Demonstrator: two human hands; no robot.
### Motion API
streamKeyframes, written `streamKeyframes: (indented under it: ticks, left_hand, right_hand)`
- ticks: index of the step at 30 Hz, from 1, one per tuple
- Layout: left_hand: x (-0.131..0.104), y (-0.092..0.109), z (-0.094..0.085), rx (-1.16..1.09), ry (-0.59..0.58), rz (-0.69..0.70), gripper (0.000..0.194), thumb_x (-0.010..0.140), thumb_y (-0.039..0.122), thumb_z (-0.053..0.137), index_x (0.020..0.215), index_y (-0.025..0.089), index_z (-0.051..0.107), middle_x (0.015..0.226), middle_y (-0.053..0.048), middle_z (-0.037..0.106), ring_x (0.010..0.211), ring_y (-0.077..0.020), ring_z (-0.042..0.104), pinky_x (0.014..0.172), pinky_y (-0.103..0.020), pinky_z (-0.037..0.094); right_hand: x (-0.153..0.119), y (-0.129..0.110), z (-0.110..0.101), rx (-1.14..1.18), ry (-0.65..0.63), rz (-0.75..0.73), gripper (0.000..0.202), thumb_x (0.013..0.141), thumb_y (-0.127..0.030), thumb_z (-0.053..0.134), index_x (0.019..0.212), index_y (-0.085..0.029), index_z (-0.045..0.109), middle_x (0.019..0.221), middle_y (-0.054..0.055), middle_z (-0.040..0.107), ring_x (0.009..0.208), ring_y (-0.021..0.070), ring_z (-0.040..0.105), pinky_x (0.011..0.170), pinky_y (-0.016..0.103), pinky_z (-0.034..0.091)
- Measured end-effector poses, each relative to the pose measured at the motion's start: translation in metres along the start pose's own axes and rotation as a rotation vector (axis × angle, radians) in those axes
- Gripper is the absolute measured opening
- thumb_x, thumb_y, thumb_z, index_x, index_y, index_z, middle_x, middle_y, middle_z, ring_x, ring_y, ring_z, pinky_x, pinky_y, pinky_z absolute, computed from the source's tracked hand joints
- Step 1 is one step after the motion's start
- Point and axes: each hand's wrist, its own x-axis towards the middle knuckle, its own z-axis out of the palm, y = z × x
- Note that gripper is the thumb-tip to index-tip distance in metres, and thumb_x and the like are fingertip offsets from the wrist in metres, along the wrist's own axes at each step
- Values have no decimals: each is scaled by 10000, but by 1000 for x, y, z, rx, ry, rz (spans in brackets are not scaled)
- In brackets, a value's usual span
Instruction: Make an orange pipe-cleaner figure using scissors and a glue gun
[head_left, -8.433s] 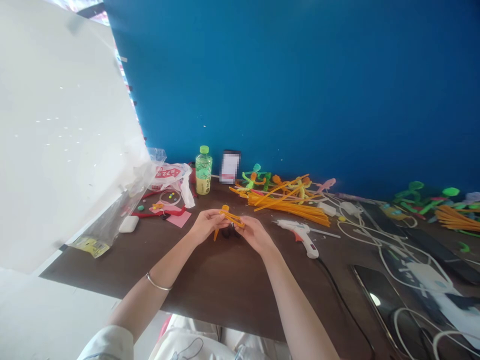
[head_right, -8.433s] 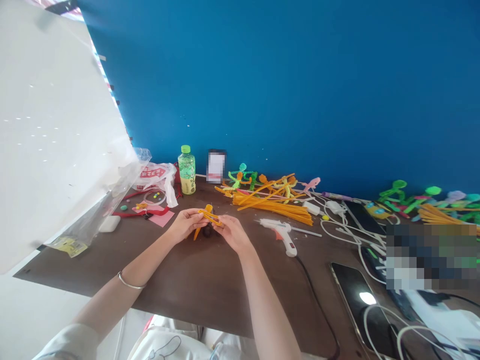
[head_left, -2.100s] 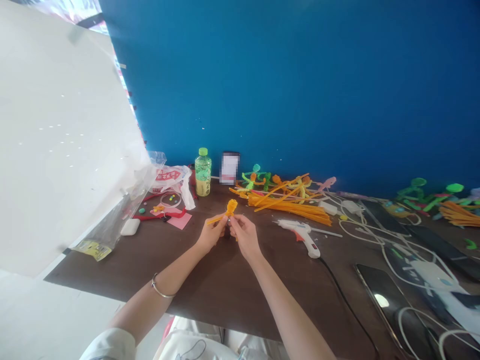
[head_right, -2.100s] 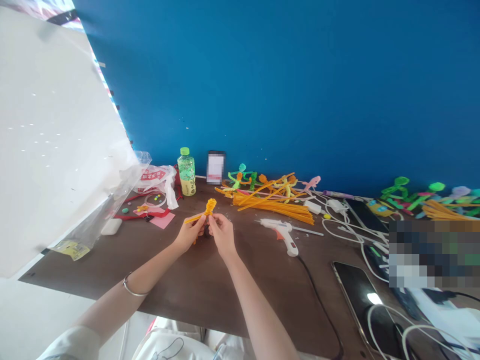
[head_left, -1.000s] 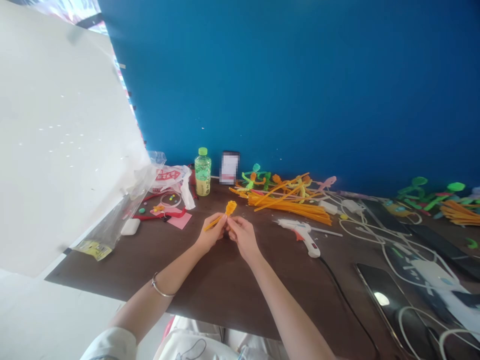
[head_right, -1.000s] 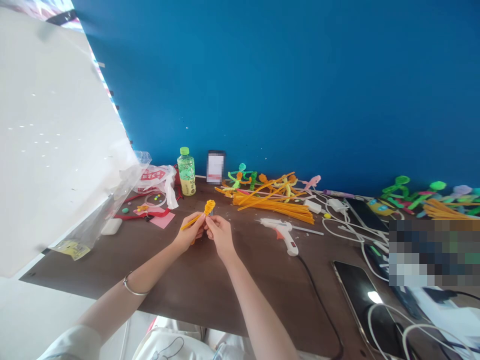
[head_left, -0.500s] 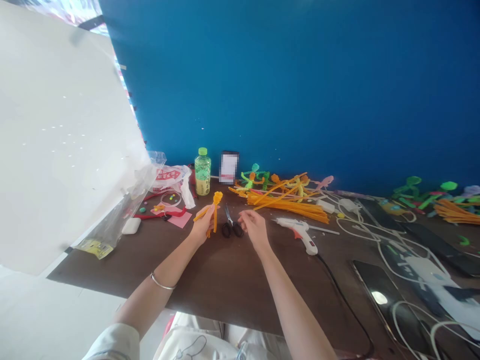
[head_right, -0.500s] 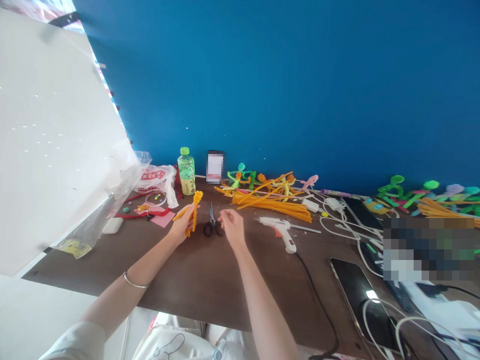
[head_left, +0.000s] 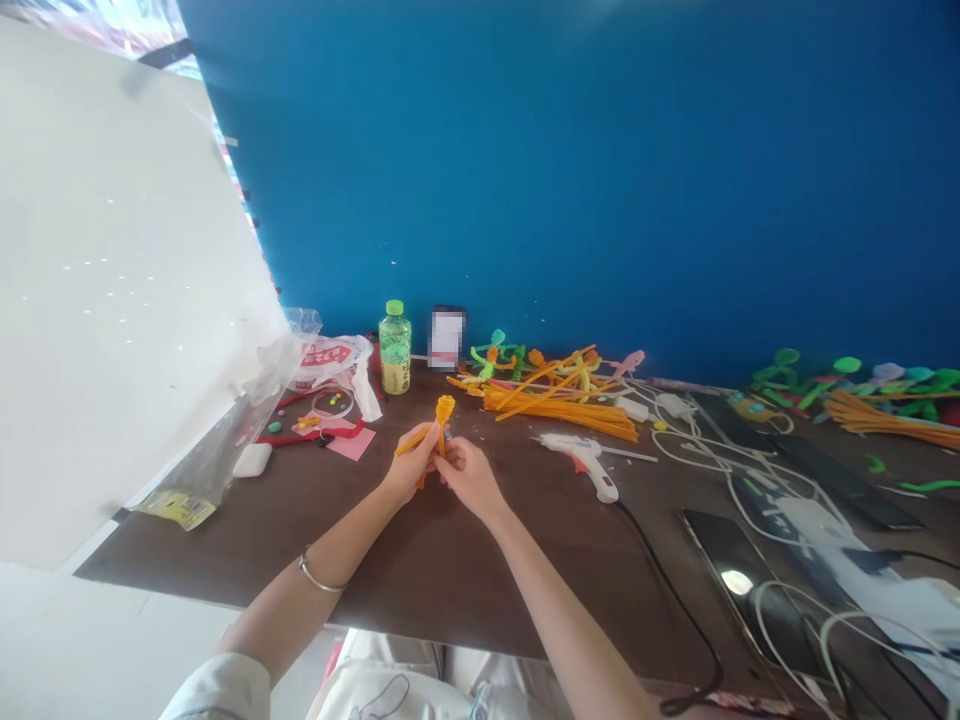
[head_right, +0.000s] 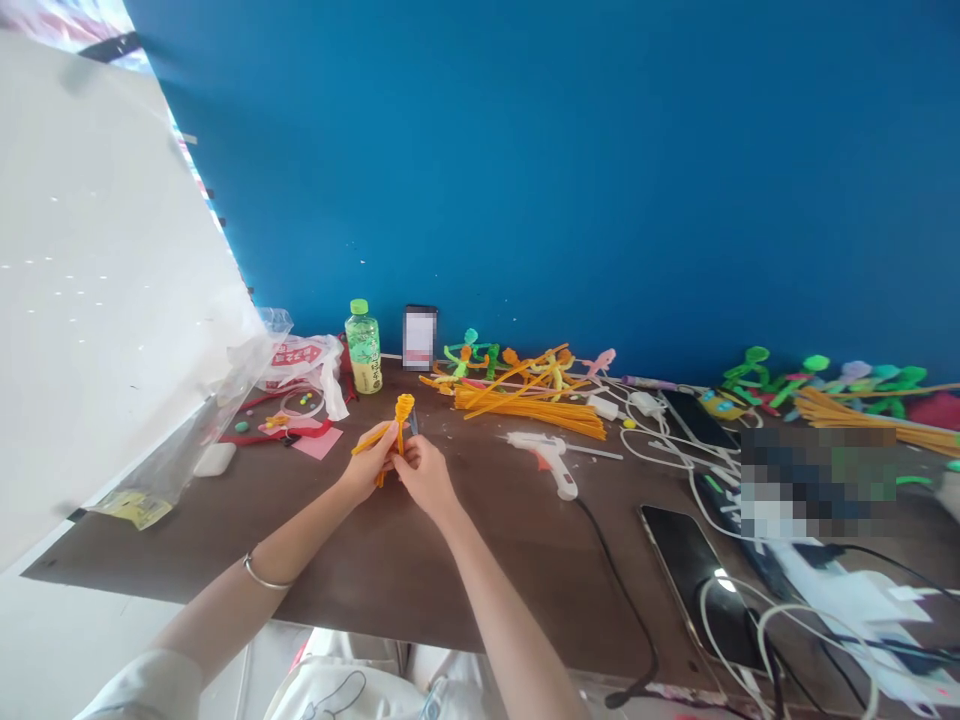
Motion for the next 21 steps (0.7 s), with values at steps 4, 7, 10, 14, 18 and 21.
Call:
streamKeyframes:
  ticks: [4, 7, 10, 14, 18, 21]
  left_hand:
    - [2, -1, -3, -28, -28, -4, 400, 669, 490, 610, 869, 144, 610, 556, 61, 376, 391, -1, 264, 356, -147, 188]
    - [5, -4, -6, -1, -30, 11, 395, 632, 435, 669, 873, 127, 614, 547, 63, 361, 412, -1, 265, 382, -153, 185]
    - [10, -7, -10, 16, 5, -1, 433, 585, 372, 720, 917, 112, 620, 558, 59, 375, 435, -7, 294, 410, -165, 215]
    - [16, -6, -14, -139, 56, 14, 398, 588, 334, 724, 890, 97, 621, 565, 58, 360, 455, -11, 291, 424, -170, 229]
    - [16, -2, -13, -198, 35, -13, 420, 654, 405, 666, 964, 134, 586, 656, 30, 420, 451, -9, 316, 402, -163, 204]
    - [12, -2, -11, -162, -62, -71, 437, 708, 449, 605, 1036, 167, 549, 628, 49, 385, 405, 0, 238, 377, -158, 121]
  right_hand:
    - [5, 6, -9, -60, 73, 19, 181, 672, -351, 602, 622, -182, 559, 526, 5, 600, 391, 118, 510, 372, 229, 371]
    - [4, 4, -36, -221, 161, -11, 182, 672, -354, 592, 611, -183, 586, 525, 15, 614, 391, 126, 515, 411, 240, 380]
    - [-1, -1, -67, -478, 145, 35, 209, 691, -357, 560, 591, -176, 592, 537, 28, 625, 440, 141, 542, 486, 256, 409]
    - [-11, -8, -99, -697, -38, 102, 268, 715, -411, 528, 627, -181, 632, 671, 57, 668, 643, 198, 611, 608, 284, 444]
    - [-17, -10, -127, -1000, 154, 156, 399, 734, -523, 475, 834, -178, 649, 937, 117, 649, 880, 272, 589, 749, 366, 438]
    - [-16, 1, -154, -1305, 613, 413, 579, 712, -552, 461, 1001, -66, 584, 1061, 268, 550, 1008, 398, 511, 771, 501, 395]
